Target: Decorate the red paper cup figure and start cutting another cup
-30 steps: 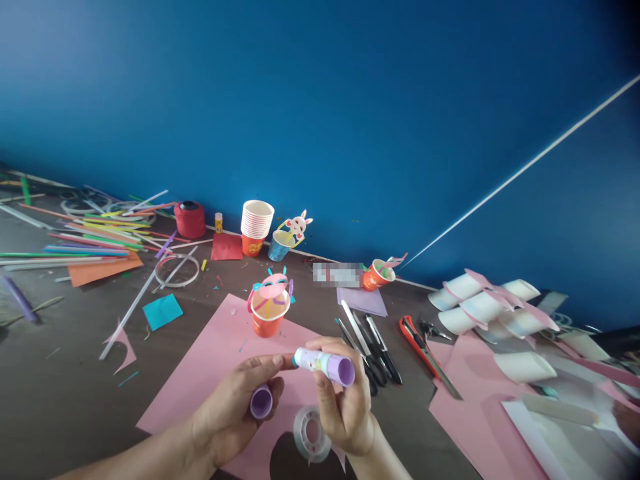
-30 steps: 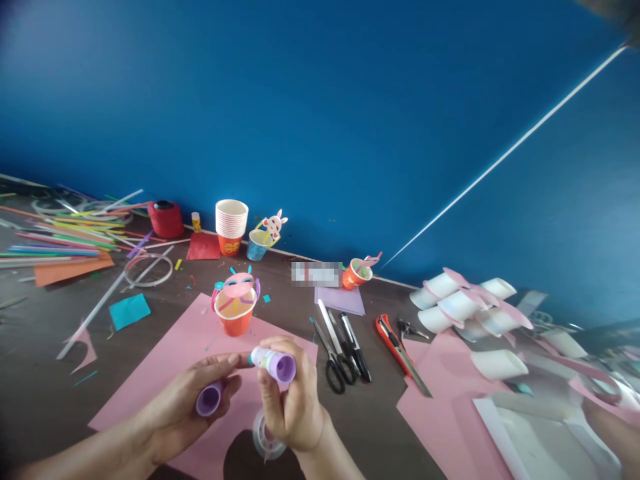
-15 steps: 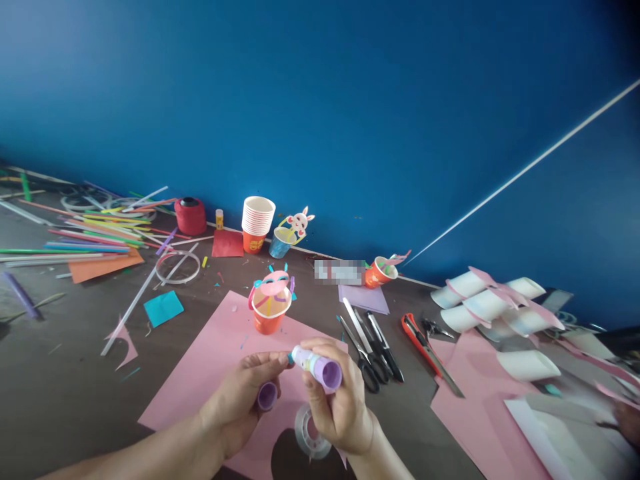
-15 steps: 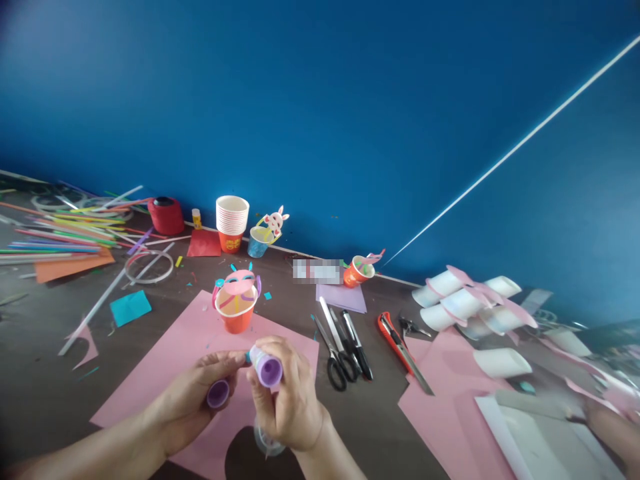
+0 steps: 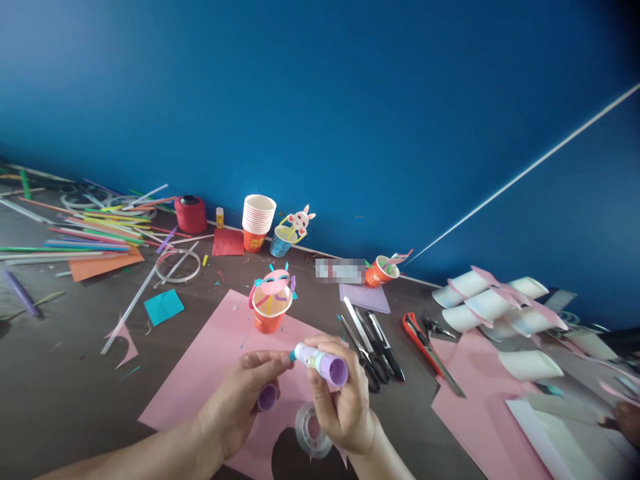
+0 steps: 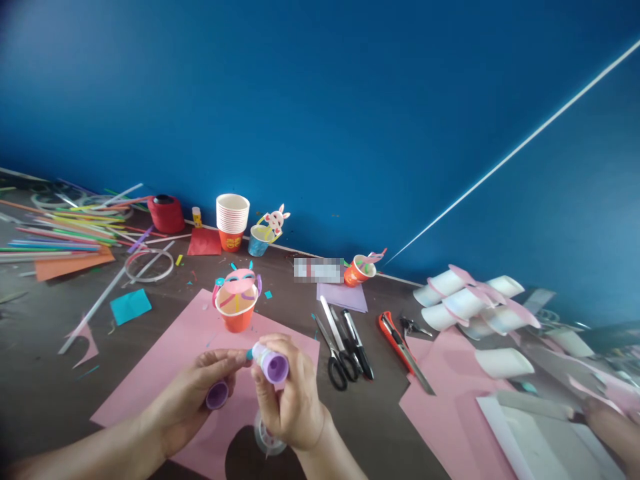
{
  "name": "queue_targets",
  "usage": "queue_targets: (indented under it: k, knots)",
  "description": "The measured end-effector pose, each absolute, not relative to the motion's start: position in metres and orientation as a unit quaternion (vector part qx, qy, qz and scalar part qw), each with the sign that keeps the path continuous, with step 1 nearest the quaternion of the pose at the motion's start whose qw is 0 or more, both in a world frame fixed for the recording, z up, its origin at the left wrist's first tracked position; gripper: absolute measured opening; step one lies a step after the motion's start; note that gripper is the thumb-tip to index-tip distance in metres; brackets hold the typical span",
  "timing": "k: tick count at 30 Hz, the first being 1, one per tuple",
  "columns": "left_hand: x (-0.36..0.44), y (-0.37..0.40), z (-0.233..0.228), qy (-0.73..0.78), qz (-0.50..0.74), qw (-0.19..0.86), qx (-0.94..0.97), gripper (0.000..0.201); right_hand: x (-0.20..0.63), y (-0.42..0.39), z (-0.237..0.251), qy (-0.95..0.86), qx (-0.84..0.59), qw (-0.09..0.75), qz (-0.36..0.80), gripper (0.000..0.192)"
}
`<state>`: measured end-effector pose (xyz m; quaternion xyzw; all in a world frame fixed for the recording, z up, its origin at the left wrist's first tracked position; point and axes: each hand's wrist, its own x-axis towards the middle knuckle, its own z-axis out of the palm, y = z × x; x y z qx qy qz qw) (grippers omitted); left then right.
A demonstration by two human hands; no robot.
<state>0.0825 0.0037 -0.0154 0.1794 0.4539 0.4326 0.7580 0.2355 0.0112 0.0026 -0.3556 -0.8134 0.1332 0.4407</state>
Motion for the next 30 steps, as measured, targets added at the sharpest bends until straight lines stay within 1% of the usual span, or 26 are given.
queue_targets:
  k: [4, 10, 14, 17, 24, 27, 30]
  knots:
    - [0.0826, 0.0042, -0.0147, 0.468, 0.427, 0.746, 0.206, 0.021, 0.236, 0.0103, 0.0027, -0.815, -0.351, 0.441, 0.139, 0.033]
    - [0.0813, 0.0053, -0.0185, 0.485, 0.423, 0.736, 0.209, 0.021, 0.2347, 0.0103, 0.0052, -0.815, -0.364, 0.427, 0.143, 0.03]
    - [0.0807, 0.0051, -0.0213, 0.498, 0.416, 0.73, 0.214, 0.024, 0.2359, 0.0099, 0.0039, -0.787, -0.387, 0.462, 0.136, 0.028]
    - [0.0814, 0.0046, -0.0208, 0.494, 0.421, 0.727, 0.226, 0.024, 0.2356, 0.008, 0.003, -0.772, -0.379, 0.48, 0.174, 0.028]
    - [0.0828, 0.0027, -0.0156, 0.463, 0.438, 0.708, 0.304, 0.024, 0.2318, 0.0082, 0.0051, -0.766, -0.389, 0.457, 0.23, 0.025]
    - [0.0815, 0.0034, -0.0169, 0.456, 0.451, 0.701, 0.313, 0.023, 0.2329, 0.0113, 0.0061, -0.764, -0.419, 0.441, 0.217, 0.024]
    - [0.0793, 0.0059, -0.0178, 0.471, 0.443, 0.717, 0.262, 0.022, 0.2361, 0.0127, 0.0047, -0.751, -0.443, 0.448, 0.198, 0.023]
